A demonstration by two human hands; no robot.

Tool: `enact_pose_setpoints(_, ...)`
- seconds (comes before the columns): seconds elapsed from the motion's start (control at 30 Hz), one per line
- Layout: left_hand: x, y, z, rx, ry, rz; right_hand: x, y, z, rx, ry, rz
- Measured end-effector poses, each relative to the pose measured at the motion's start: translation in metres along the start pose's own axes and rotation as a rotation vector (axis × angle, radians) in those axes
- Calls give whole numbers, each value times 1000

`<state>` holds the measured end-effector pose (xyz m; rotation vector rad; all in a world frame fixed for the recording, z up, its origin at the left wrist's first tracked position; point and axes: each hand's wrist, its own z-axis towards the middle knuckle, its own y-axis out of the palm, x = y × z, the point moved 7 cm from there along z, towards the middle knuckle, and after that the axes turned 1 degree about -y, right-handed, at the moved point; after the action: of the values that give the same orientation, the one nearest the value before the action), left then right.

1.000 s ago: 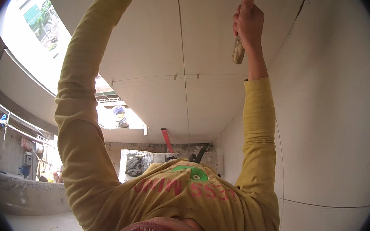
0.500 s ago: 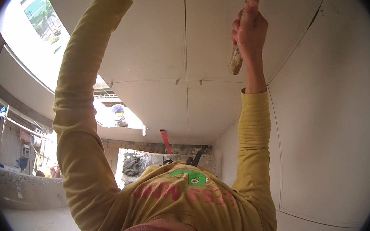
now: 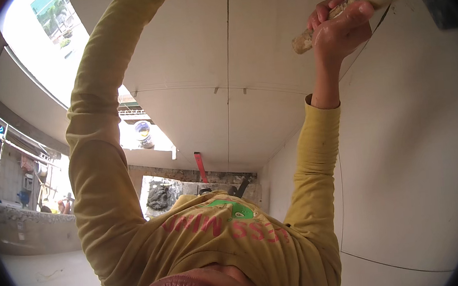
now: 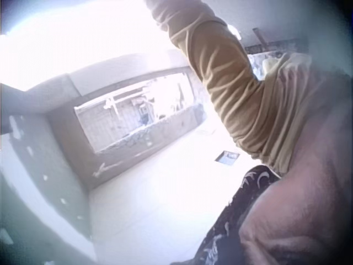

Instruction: The person installs ceiling tiles by tapping them into place with a rubber mallet and wiping the surface with a sponge. They repeatedly adjust tile alignment and clean the joints between tiles.

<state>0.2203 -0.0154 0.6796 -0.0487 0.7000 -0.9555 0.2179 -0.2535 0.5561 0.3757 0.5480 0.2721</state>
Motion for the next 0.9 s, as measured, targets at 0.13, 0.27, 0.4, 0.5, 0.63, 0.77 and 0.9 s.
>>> enact_pose_setpoints(0.13,8,-4,3,62,1,-17,88,18,10,-332,395,-306)
enact_pose_setpoints(0.27,3,-1,-9,-17,-3,-11,69,-1,-17,-199,509,-187)
enact_pose_setpoints(0.4,9,8,2,54,-19,-116,64,-12,-17,-135,523,-173)
enact_pose_setpoints(0.5,0,4,7,88,-16,-127,38,-2,-9,-148,439,-100)
enact_pose_setpoints(0.63,-1,1,3,145,-14,-177,-33,-5,3,0,-63,148)
enact_pose_setpoints(0.77,7,-3,10,215,20,-184,57,9,27,-44,29,-44)
enact_pose_setpoints(0.9,-3,-1,7,118,-8,-152,65,12,7,-242,516,-111)
